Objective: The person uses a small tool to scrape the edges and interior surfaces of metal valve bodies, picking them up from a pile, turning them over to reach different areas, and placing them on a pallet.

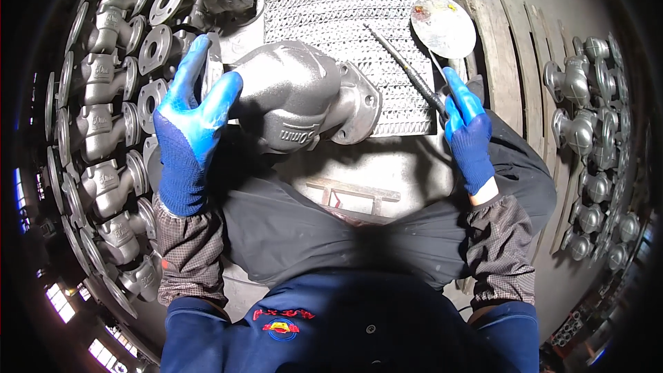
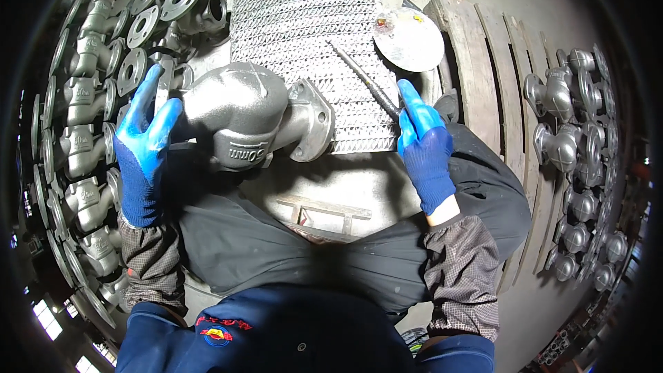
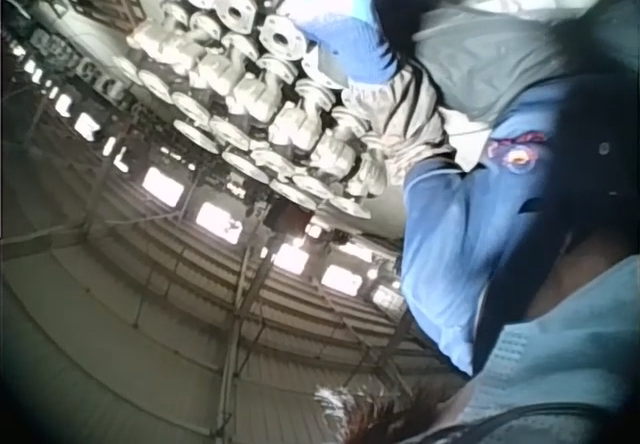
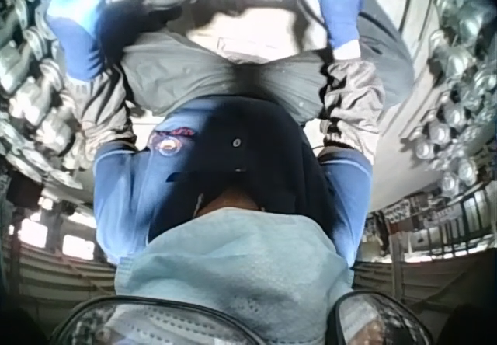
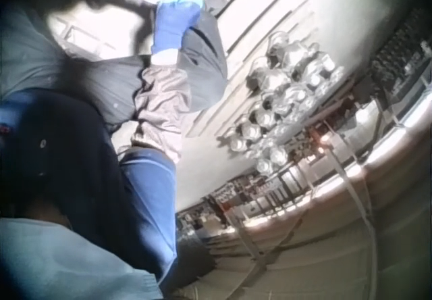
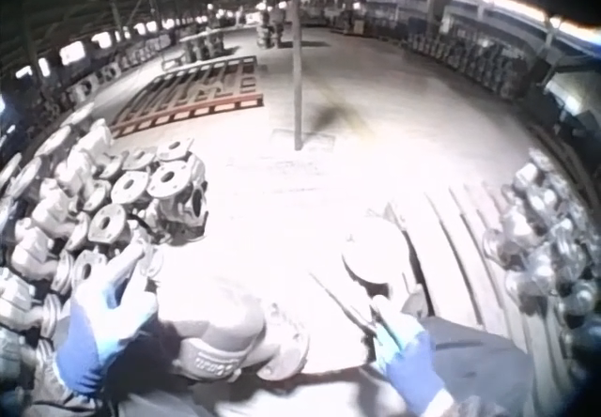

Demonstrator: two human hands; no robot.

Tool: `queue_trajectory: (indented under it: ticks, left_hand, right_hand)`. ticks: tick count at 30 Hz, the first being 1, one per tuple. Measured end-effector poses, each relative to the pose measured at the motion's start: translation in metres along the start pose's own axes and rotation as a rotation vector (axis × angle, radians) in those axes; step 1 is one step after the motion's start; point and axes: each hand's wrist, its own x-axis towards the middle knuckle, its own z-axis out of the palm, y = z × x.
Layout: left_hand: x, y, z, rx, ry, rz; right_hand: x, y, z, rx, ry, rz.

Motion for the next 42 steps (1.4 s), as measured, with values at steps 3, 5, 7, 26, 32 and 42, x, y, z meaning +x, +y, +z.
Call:
queue_trajectory:
  ticks: [3, 5, 7, 26, 32, 42]
  left_hand:
    - [0.001, 0.002, 0.005, -0.014, 0.008, -0.014]
    - [0.0, 0.003, 0.003, 0.01, 0.013, -0.019]
    - [0.001, 0.0, 0.002, 0.023, 0.012, 0.012]
    - [0.0, 0.001, 0.005, -0.016, 0.08, -0.038]
    - [0.0, -0.001, 0.005, 0.084, 0.078, 0.039]
    - [-0.003, 0.008, 0.002, 0.086, 0.005, -0.096]
  right_hand:
    - [0.001, 0.003, -0.001, -0.208, 0.125, -0.216]
    - [0.001, 0.001, -0.002, -0.184, 0.109, -0.206]
    - [0.002, 0.0, -0.001, -0.187, 0.063, -0.156]
    - [0.039, 0.067, 0.003, -0.701, -0.371, 0.099]
    - [0.035, 0.072, 0.014, -0.89, -0.534, 0.016]
    - [0.037, 0.076, -0.002, -0.73, -0.358, 0.006]
